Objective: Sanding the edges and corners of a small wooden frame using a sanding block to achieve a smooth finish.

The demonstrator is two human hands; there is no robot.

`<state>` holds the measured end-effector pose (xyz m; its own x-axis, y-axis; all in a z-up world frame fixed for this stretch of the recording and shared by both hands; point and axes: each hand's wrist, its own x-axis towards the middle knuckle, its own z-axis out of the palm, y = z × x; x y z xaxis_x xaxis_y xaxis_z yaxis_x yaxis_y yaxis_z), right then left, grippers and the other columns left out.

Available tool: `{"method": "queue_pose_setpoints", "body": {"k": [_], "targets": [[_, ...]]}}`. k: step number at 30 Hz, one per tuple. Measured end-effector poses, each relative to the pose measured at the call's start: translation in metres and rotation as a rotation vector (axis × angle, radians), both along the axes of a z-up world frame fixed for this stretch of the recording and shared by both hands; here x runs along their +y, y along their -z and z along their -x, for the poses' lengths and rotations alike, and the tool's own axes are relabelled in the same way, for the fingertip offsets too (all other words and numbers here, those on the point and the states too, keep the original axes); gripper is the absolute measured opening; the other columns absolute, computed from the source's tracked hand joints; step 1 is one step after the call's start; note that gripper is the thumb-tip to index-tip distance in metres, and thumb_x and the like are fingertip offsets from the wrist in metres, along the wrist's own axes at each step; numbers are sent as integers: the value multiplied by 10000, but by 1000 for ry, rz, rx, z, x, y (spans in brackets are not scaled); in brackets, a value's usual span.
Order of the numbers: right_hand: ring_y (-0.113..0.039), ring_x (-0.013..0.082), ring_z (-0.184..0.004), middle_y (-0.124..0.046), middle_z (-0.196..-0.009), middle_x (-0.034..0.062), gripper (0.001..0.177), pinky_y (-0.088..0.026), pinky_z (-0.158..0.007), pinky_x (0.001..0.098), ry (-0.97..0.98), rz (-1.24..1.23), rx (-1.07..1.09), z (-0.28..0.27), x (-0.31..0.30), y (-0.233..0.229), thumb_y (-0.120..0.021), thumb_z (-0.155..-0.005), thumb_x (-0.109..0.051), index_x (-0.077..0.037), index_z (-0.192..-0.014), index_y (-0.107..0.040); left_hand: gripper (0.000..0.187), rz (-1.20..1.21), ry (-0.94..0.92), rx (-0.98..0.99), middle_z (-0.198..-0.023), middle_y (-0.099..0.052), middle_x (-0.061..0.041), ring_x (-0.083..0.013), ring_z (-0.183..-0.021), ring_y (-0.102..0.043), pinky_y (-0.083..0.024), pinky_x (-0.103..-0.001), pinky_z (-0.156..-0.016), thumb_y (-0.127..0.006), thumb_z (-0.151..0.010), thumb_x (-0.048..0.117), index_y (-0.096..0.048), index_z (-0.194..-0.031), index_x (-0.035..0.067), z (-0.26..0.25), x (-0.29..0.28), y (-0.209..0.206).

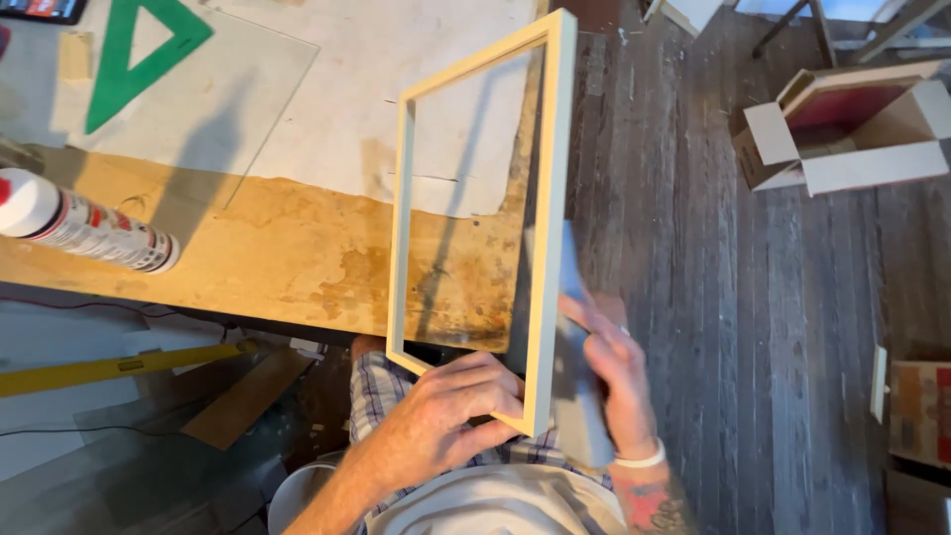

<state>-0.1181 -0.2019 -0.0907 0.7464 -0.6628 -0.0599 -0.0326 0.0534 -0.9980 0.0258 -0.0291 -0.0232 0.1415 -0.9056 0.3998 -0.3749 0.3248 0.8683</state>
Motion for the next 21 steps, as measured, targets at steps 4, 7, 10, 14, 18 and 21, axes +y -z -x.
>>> {"method": "queue_pose_setpoints", "body": {"k": [4, 7, 10, 14, 18, 21], "targets": [[-693, 271, -1204, -604, -1446, 128, 856, -587, -1042, 374, -200, -160, -294, -18, 3, -12, -724, -876, -560, 11, -1473, -499, 108, -31, 50, -31, -968, -646, -113, -276, -881, -608, -506, -381, -796, -581, -1038, 142, -617, -999, 48, 6, -5, 3], [-629, 224, -1234, -601, -1421, 155, 605, -538, -1164, 529, -152, -153, -361, -34, -11, -21, -711, -935, -293, 21, -1424, -542, 214, -53, 100, -94, -1002, -650, -103, -287, -922, -608, -512, -402, -839, -513, -1063, 198, -630, -1003, 30, 8, -2, 2], [-612, 248, -1289, -565, -1474, 158, 648, -554, -1146, 477, -109, -99, -336, -55, -40, -34, -700, -922, -369, 16, -1418, -538, 282, -27, 154, -160, -999, -646, -130, -310, -912, -602, -519, -425, -836, -474, -1075, 226, -605, -982, -6, 12, 2, 0], [-734, 203, -1026, -655, -1303, 73, 695, -632, -1012, 360, 6, -32, -223, -90, -91, -61, -634, -898, -534, -113, -1446, -557, 276, -74, 209, -158, -1017, -642, -129, -297, -923, -595, -514, -409, -818, -473, -1081, 216, -615, -1003, -7, 20, 8, -1], [-707, 130, -916, -756, -1132, 78, 597, -694, -948, 346, 98, -151, -373, -107, -113, -73, -734, -869, -447, -81, -1337, -672, 202, -115, 197, -145, -1025, -645, -111, -282, -924, -581, -510, -402, -809, -532, -1067, 189, -626, -1016, 18, 23, 12, -4], [-746, 172, -988, -722, -1060, 27, 659, -653, -985, 317, 12, 18, -282, -89, -91, -55, -665, -908, -555, -137, -1414, -603, 325, -21, 175, -176, -998, -630, -141, -309, -902, -599, -503, -421, -832, -422, -1097, 223, -599, -992, -29, 17, 5, -11]]}}
